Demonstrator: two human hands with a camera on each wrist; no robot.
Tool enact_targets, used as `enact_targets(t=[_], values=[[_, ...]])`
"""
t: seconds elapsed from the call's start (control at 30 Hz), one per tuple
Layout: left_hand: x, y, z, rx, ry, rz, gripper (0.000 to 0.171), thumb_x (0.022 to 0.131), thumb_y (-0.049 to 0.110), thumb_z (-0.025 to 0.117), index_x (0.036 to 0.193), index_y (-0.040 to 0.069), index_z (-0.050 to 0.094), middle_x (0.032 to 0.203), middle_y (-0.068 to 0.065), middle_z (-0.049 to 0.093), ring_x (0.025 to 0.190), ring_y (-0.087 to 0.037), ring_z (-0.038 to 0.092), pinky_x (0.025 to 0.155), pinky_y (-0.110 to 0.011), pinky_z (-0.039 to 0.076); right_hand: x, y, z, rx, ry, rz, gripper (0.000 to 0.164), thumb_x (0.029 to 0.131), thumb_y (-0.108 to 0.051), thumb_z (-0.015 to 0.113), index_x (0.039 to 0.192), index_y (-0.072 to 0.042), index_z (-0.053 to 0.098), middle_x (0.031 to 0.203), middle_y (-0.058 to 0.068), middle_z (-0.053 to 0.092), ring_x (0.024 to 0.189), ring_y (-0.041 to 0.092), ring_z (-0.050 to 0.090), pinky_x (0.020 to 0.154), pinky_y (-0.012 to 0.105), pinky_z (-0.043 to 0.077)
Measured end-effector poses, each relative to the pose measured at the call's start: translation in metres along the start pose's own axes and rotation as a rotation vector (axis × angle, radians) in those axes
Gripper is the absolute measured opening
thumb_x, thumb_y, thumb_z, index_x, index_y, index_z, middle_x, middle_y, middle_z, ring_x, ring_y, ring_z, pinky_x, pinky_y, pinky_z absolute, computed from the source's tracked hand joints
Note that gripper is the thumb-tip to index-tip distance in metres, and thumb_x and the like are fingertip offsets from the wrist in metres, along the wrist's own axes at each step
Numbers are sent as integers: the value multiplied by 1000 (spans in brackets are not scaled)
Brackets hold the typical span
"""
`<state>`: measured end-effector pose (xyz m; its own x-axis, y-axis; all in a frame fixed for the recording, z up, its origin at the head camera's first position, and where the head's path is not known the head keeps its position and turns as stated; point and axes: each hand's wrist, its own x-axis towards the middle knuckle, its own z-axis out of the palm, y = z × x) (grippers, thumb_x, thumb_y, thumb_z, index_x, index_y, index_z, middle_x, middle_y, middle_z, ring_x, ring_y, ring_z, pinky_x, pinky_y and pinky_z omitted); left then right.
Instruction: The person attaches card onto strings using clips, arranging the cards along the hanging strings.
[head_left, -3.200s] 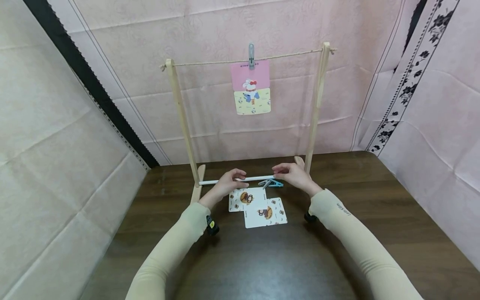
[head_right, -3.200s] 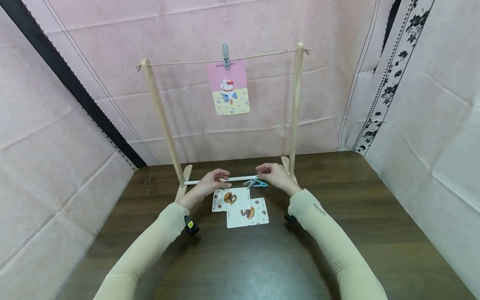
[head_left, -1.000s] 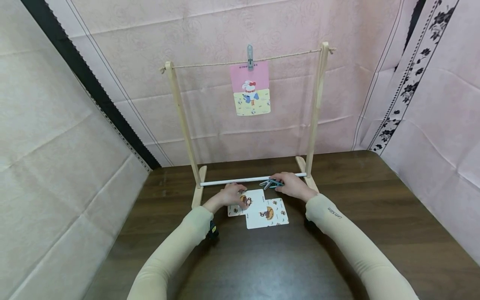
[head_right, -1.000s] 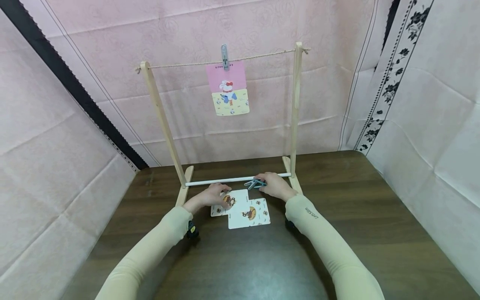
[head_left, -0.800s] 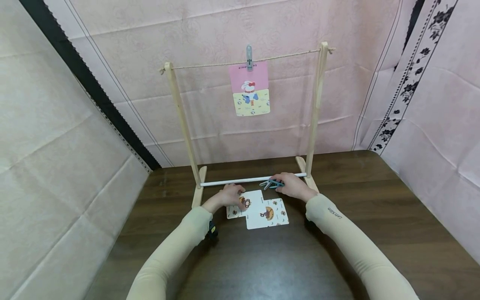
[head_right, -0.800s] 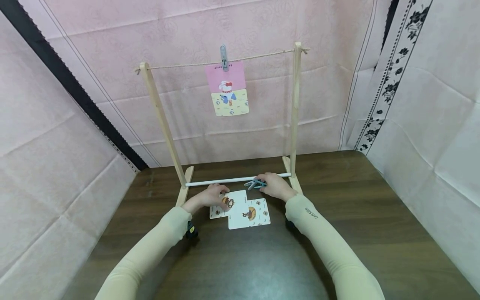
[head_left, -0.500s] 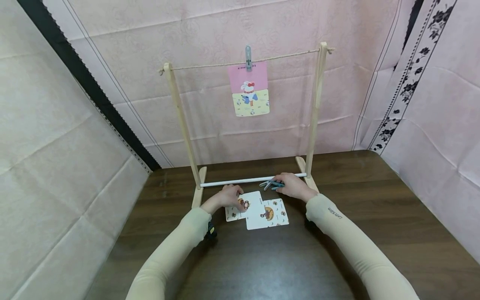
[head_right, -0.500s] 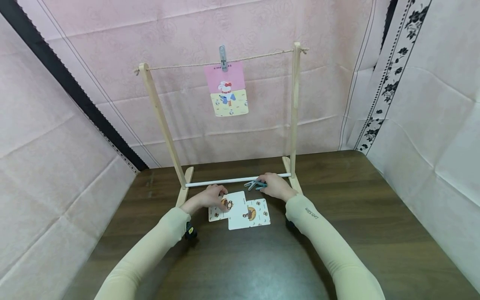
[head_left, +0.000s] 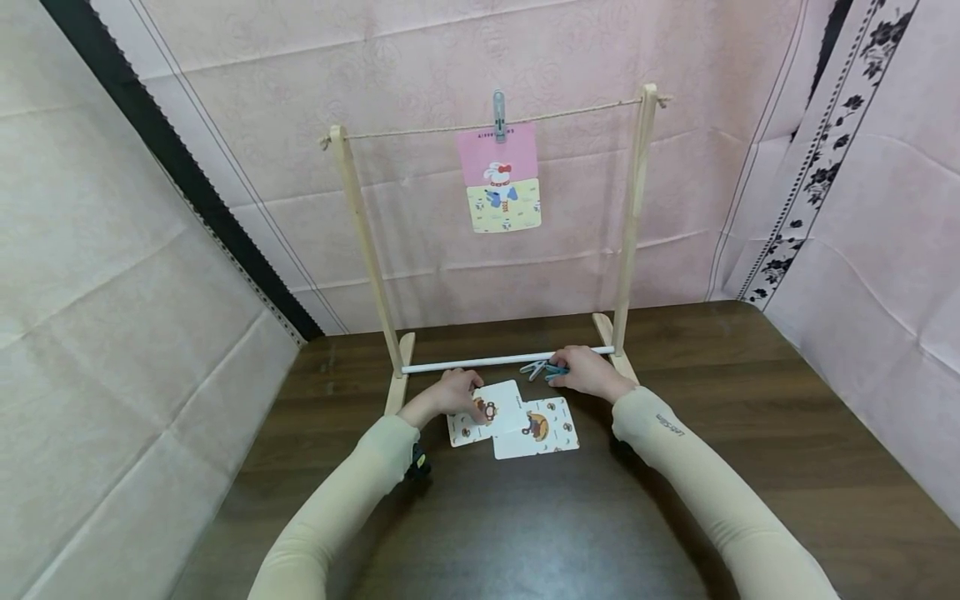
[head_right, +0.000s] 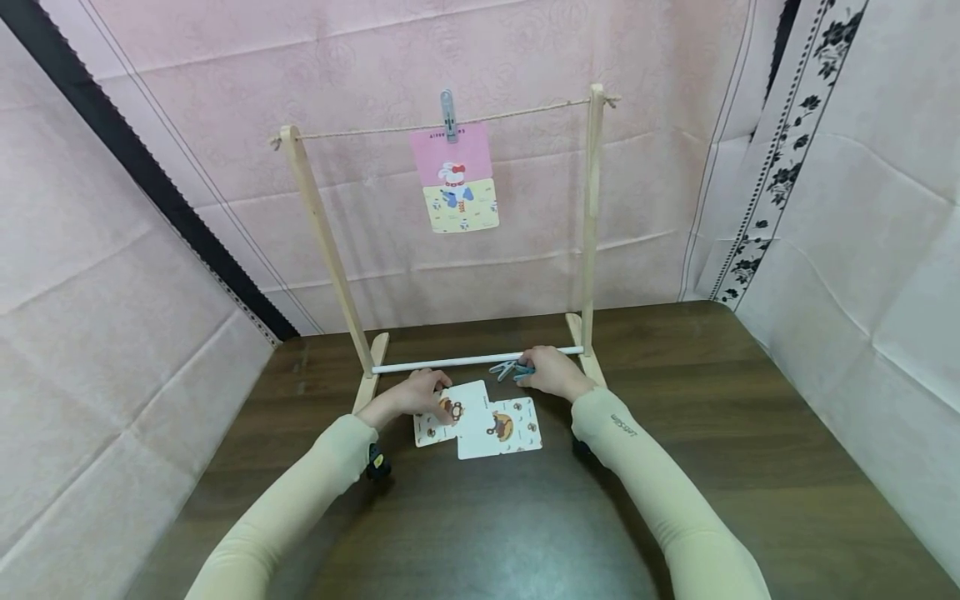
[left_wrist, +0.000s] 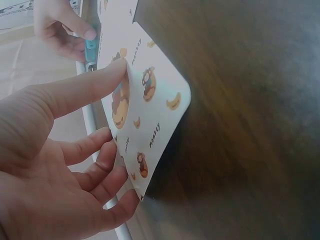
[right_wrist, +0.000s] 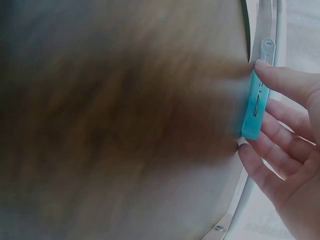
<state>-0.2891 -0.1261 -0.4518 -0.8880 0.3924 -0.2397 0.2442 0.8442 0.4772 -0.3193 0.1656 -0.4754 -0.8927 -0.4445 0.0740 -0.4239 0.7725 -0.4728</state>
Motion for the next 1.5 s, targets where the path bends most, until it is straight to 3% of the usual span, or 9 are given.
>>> enact_targets(t=[0.23, 0.43, 0.63, 0.8, 0.87, 0.97, 1.37, 1.5], values=[[-2, 1, 0, 14, 11, -1, 66, 74, 26, 91, 129, 3, 62, 118, -12, 56, 112, -29, 45, 92, -42, 43, 0, -5, -1, 16, -27, 49, 33, 89, -25, 79, 113, -5, 71, 98, 6, 69, 84, 18, 62, 80, 40, 52], [-5, 1, 1, 0, 20, 0, 65, 73, 25, 91, 127, 2, 62, 122, -12, 56, 115, -29, 45, 94, -43, 43, -3, -4, 0, 15, -49, 56, 28, 89, -25, 79, 107, -5, 71, 89, 1, 67, 75, 16, 58, 73, 36, 50], [-3, 0, 2, 8, 45, 22, 64, 72, 23, 92, 125, 5, 61, 123, -11, 58, 114, -28, 47, 94, -42, 44, -7, -2, -4, 37, -29, 46, 29, 88, -24, 79, 107, -4, 71, 89, 3, 68, 76, 16, 60, 75, 37, 51], [-6, 1, -2, -53, 25, 27, 63, 75, 17, 90, 128, 4, 57, 125, -12, 62, 88, -22, 55, 80, -36, 47, -7, 0, -10, 39, -10, 41, 30, 89, -24, 78, 108, -2, 69, 91, 4, 68, 77, 17, 60, 75, 37, 52], [-8, 1, -4, -84, 5, 26, 64, 77, 15, 88, 131, 4, 55, 121, -13, 64, 75, -20, 53, 71, -34, 46, -7, -1, -13, 45, -8, 38, 30, 90, -23, 78, 108, -1, 69, 90, 5, 68, 76, 17, 60, 74, 38, 52], [-10, 1, -7, -103, -2, 30, 65, 78, 13, 87, 132, 4, 53, 119, -13, 64, 69, -19, 50, 67, -33, 44, -7, -1, -16, 40, 3, 32, 30, 90, -23, 78, 108, -1, 69, 90, 5, 68, 77, 18, 59, 74, 38, 52], [-12, -2, -14, -61, 32, 92, 62, 79, 13, 88, 129, 4, 53, 124, -14, 63, 71, -18, 49, 74, -34, 45, -10, 2, -29, 68, 47, 8, 31, 89, -20, 78, 109, 2, 68, 89, 5, 67, 78, 18, 61, 76, 40, 51], [-15, -2, -17, -67, 38, 109, 55, 84, 10, 82, 129, 5, 51, 135, -18, 59, 87, -21, 56, 84, -38, 47, -11, 1, -34, 78, 42, 8, 31, 89, -20, 78, 109, 2, 68, 89, 5, 67, 78, 19, 60, 75, 39, 51]])
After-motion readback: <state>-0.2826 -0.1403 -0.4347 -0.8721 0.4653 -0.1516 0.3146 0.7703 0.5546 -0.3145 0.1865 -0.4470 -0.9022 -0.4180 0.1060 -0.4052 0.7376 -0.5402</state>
